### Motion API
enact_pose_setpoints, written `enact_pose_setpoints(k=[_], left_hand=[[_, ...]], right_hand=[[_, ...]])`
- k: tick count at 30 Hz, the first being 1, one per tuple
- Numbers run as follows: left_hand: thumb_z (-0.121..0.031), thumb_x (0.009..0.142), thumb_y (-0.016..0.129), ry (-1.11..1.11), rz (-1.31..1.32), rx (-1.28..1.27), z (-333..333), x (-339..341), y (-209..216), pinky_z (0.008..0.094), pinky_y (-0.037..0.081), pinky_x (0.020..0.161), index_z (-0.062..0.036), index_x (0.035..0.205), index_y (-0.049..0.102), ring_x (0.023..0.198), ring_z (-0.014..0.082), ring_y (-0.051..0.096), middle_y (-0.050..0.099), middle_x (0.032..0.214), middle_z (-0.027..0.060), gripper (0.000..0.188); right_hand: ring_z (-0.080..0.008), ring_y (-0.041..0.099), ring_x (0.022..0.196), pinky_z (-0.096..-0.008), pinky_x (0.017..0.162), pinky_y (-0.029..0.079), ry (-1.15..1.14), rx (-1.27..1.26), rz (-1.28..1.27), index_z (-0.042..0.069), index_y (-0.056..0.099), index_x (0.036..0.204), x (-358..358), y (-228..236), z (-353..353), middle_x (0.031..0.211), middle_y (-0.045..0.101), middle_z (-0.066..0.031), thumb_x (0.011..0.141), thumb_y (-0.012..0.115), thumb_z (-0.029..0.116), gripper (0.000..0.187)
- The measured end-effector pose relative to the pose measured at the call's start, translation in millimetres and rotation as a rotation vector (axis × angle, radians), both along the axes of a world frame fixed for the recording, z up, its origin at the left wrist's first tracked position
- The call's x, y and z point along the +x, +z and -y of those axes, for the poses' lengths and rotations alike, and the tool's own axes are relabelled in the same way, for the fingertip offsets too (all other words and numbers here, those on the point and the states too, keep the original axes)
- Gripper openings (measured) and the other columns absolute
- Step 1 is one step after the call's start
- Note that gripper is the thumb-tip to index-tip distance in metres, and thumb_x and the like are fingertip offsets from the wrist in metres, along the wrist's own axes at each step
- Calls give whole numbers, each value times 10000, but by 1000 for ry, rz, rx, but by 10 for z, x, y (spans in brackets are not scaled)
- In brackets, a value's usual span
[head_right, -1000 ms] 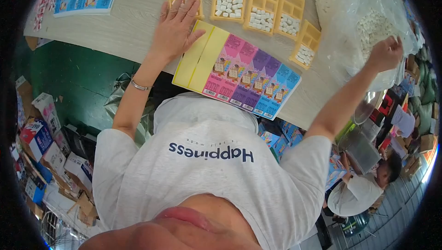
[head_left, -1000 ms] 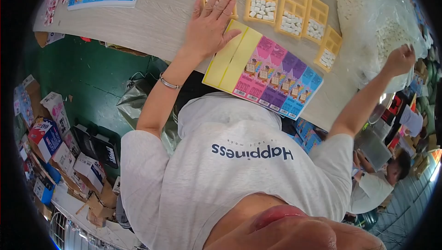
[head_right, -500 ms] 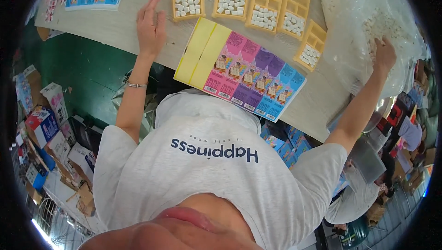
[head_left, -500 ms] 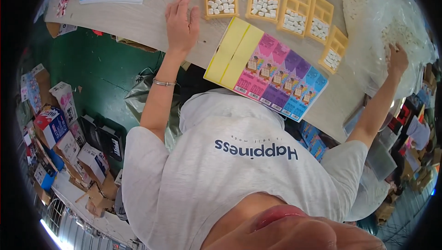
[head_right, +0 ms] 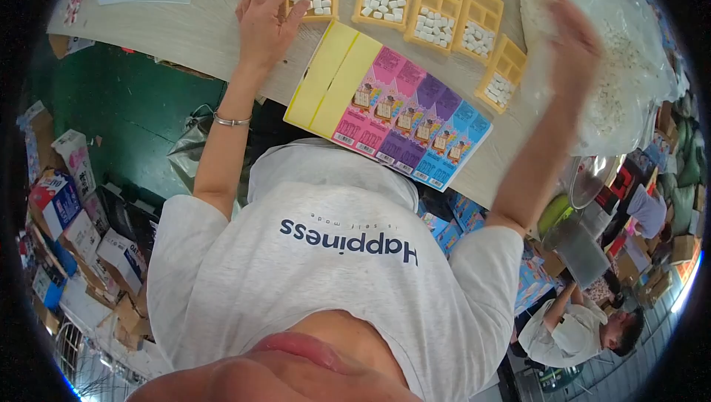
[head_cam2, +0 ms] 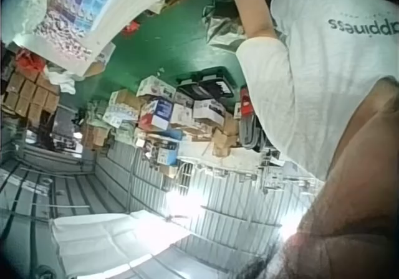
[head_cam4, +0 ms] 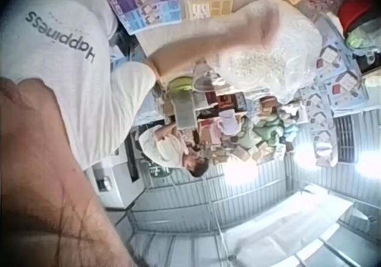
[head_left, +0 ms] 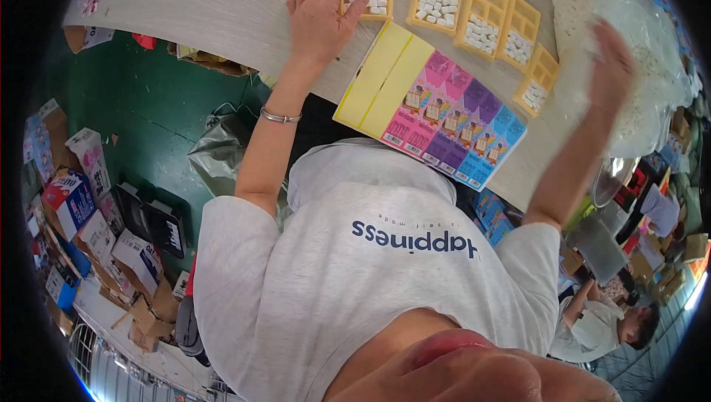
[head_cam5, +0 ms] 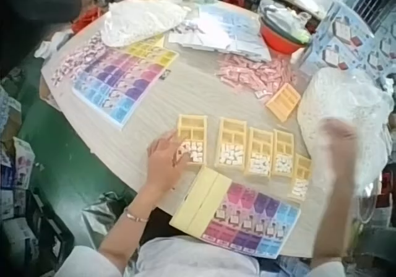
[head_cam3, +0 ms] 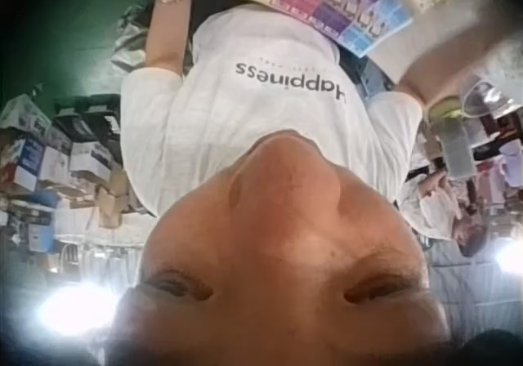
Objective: Packaging small white parts into plastic trays and sealing them with decorative stickers.
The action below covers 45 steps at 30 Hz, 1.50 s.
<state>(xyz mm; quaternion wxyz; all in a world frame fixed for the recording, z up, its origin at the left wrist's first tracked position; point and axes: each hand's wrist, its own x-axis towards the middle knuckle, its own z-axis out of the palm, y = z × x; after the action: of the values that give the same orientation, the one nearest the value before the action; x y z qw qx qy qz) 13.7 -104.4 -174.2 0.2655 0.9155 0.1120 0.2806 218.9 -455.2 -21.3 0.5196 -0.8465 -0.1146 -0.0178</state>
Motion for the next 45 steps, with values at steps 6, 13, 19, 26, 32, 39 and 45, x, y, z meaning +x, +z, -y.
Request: enact_pose_setpoints(k=[6, 13, 19, 26, 32, 39, 45], left_hand=[[-335, 883, 683, -10, -60, 117, -73, 86, -69, 425, 341, 1005, -261, 1216, 709, 1164, 210, 543, 645, 1229, -37, 342], [-295, 879, 689, 44, -45, 140, -60, 61, -70, 413, 367, 956, -255, 1177, 723, 1115, 200, 567, 669, 1169, -53, 302], [-293, 890, 678, 64, -42, 119, -48, 60, -86, 417, 377, 958, -236, 1172, 718, 1118, 204, 565, 669, 1161, -40, 290], [-276, 877, 701, -42, 7, 31, -63, -12, 103, 399, 377, 951, -202, 1131, 726, 1101, 211, 571, 673, 1125, -9, 266], [-233, 831, 750, -139, 99, 23, -46, -57, -5, 368, 395, 901, -173, 964, 752, 939, 181, 636, 702, 959, -38, 145], [-235, 814, 766, -104, 120, -4, -45, -88, -24, 360, 410, 874, -165, 911, 751, 887, 168, 652, 706, 895, -36, 121], [-269, 855, 734, -124, -14, 10, -41, -71, 59, 402, 409, 947, -157, 1021, 745, 1066, 210, 610, 683, 1095, 0, 200]], right_hand=[[-33, 549, 664, -211, 553, 414, 476, -19, -494, 58, 759, 1079, -932, -1013, -2008, 798, 659, 41, 940, 683, 233, 235], [-40, 583, 685, -218, 599, 483, 570, -110, -159, 38, 749, 1085, -1008, -1227, -2088, 809, 683, 13, 930, 696, 159, 204], [-51, 618, 750, -219, 644, 509, 555, -108, -155, 57, 748, 1100, -965, -1263, -1989, 868, 707, 2, 891, 720, 103, 216], [-94, 620, 731, -252, 669, 523, 511, -190, -109, 77, 751, 1091, -1050, -1081, -1890, 871, 677, -34, 844, 760, 121, 251], [-159, 591, 688, -293, 642, 495, 501, -254, 175, 59, 746, 1048, -1076, -1217, -1907, 769, 576, -48, 851, 747, 135, 212], [-223, 597, 685, -352, 638, 483, 442, -263, 157, 80, 753, 1013, -978, -1131, -1822, 758, 606, -79, 850, 751, 177, 190], [-241, 637, 723, -363, 655, 510, 481, -450, 243, 109, 765, 1012, -964, -1168, -1852, 789, 635, -89, 839, 759, 223, 207]])
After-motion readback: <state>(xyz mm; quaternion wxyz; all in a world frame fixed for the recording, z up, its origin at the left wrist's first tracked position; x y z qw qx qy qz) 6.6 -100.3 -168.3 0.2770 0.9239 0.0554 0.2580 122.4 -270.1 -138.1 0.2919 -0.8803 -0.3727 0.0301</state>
